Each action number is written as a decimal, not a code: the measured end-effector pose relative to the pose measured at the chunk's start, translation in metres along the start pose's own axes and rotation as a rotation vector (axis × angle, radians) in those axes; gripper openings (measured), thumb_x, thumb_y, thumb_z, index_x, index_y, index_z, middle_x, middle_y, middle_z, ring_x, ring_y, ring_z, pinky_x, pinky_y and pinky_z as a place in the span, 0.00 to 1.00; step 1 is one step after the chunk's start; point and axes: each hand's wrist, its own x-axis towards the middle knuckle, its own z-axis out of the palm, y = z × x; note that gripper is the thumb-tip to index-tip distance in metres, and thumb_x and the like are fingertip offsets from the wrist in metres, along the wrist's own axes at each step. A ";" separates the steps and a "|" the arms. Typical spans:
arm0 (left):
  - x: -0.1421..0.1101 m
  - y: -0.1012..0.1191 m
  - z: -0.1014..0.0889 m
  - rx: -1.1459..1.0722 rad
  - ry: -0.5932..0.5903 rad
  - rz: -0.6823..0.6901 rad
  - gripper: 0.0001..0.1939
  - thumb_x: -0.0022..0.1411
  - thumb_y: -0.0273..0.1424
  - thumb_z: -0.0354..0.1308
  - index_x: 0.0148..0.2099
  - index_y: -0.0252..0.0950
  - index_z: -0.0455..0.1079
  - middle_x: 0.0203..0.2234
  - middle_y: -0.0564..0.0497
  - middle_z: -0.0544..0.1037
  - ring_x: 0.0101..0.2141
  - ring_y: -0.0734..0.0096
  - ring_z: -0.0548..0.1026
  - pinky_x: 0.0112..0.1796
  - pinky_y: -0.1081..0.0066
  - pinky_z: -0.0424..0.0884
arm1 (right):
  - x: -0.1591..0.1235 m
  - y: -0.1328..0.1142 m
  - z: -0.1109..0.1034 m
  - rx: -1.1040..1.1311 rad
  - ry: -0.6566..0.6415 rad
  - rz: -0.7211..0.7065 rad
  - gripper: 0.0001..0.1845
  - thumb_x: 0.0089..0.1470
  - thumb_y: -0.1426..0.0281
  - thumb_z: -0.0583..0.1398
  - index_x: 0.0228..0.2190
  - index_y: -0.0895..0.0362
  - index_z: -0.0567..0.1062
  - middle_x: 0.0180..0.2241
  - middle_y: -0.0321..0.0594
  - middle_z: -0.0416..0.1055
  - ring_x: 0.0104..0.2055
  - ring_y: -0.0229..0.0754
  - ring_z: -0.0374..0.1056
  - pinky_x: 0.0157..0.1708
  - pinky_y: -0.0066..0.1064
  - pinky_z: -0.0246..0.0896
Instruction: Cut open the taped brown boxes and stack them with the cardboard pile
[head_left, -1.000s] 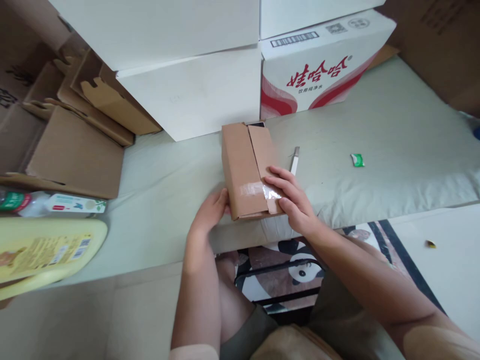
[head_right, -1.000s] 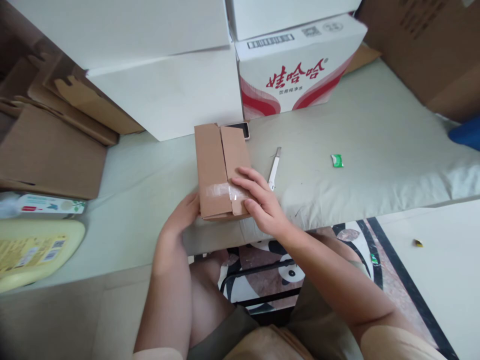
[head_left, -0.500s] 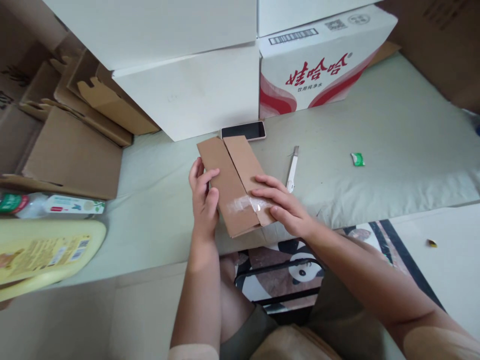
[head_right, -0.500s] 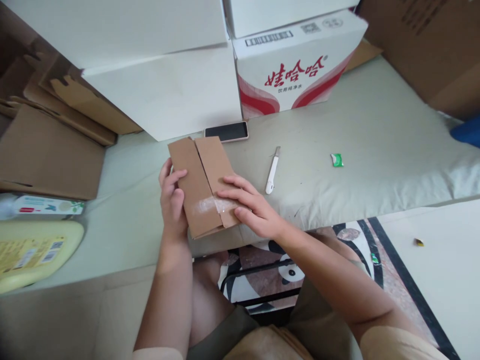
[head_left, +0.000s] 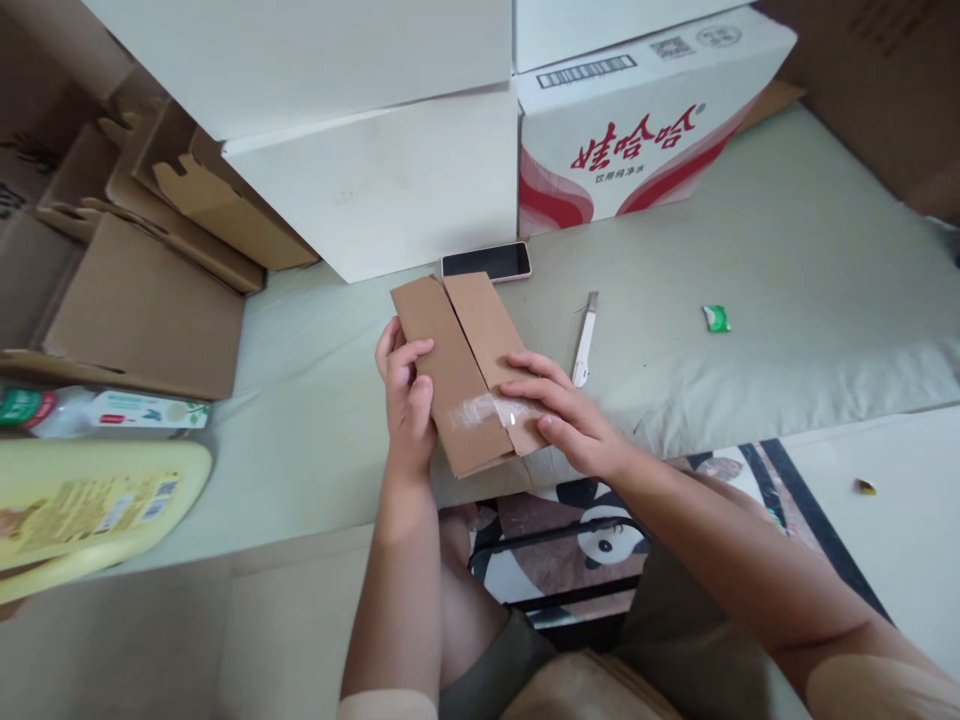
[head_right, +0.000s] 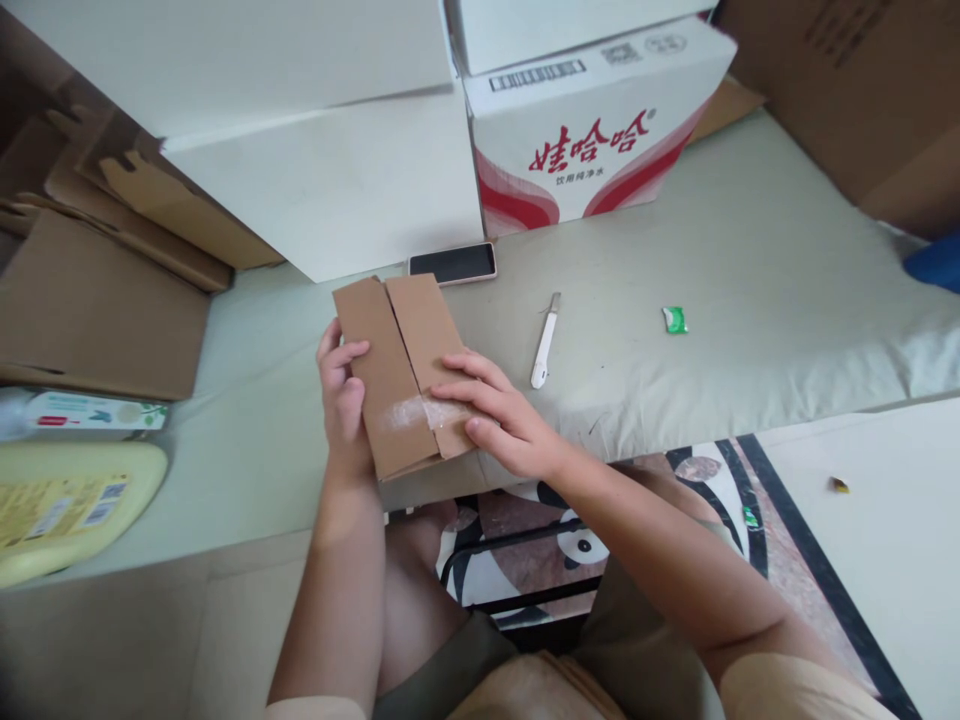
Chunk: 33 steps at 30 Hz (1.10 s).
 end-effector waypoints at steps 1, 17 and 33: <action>0.000 -0.001 0.000 -0.008 -0.003 0.002 0.23 0.71 0.56 0.52 0.55 0.48 0.71 0.72 0.48 0.59 0.74 0.51 0.56 0.72 0.48 0.53 | 0.000 0.000 0.000 -0.005 -0.002 0.005 0.24 0.72 0.54 0.52 0.62 0.45 0.74 0.70 0.45 0.63 0.75 0.52 0.56 0.76 0.55 0.49; 0.000 -0.001 -0.001 -0.050 -0.003 -0.038 0.20 0.70 0.55 0.54 0.53 0.48 0.71 0.73 0.49 0.58 0.74 0.50 0.57 0.71 0.48 0.57 | 0.001 0.001 0.002 -0.001 -0.007 -0.035 0.23 0.72 0.56 0.53 0.63 0.44 0.73 0.70 0.45 0.63 0.75 0.51 0.56 0.76 0.55 0.48; -0.001 -0.002 -0.001 -0.034 -0.001 -0.053 0.22 0.70 0.56 0.53 0.53 0.47 0.70 0.73 0.48 0.57 0.74 0.49 0.56 0.71 0.46 0.56 | 0.001 0.003 0.003 -0.016 -0.012 -0.013 0.24 0.72 0.53 0.53 0.62 0.45 0.74 0.70 0.45 0.63 0.75 0.53 0.56 0.75 0.56 0.49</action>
